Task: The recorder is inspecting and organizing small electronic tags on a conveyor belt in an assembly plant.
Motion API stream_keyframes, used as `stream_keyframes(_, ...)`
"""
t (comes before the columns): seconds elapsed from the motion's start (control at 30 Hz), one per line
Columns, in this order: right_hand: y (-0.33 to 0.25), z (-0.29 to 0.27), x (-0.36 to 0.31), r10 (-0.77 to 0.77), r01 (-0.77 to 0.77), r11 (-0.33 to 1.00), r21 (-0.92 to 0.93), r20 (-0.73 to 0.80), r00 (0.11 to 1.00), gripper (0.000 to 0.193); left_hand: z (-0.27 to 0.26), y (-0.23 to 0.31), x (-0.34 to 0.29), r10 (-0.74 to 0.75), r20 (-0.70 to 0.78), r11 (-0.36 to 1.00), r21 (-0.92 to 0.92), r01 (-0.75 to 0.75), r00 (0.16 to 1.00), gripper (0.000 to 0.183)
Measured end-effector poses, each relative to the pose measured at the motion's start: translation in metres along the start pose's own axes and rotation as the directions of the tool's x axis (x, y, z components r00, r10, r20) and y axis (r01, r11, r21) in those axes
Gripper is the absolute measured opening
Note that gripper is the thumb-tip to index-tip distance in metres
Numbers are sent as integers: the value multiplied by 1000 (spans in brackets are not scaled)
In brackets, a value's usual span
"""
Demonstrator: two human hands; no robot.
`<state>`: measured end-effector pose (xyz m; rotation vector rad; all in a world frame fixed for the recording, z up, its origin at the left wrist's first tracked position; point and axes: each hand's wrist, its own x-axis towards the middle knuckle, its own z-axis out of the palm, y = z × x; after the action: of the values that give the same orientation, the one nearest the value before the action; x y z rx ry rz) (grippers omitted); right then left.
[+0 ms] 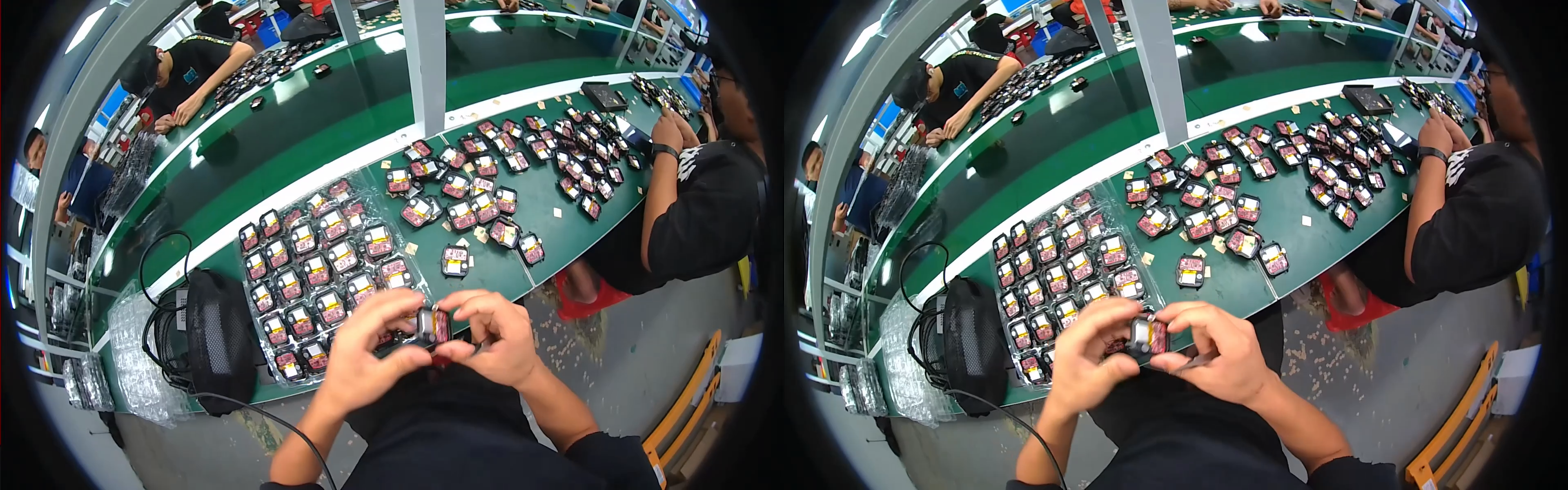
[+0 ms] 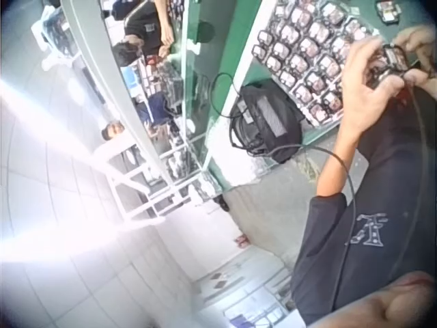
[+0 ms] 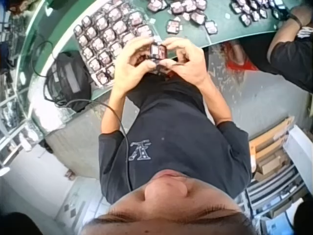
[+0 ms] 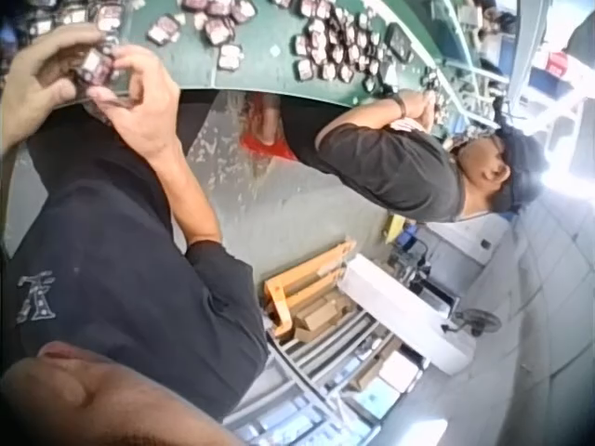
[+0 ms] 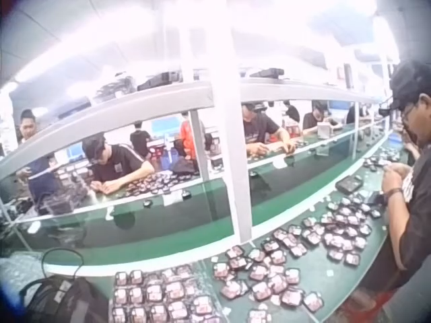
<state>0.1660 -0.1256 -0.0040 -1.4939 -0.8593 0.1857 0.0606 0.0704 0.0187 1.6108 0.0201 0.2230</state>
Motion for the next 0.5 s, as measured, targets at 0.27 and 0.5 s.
stream_keyframes(0.27,-25,7,-1,83,-92,994,59,132,988,49,29,-20,-35,2,-215,906,-413,-93,977,56)
stream_keyframes(0.5,-17,17,-3,-71,93,952,-290,88,994,35,35,-22,-45,-194,-418,825,-558,-83,887,67)
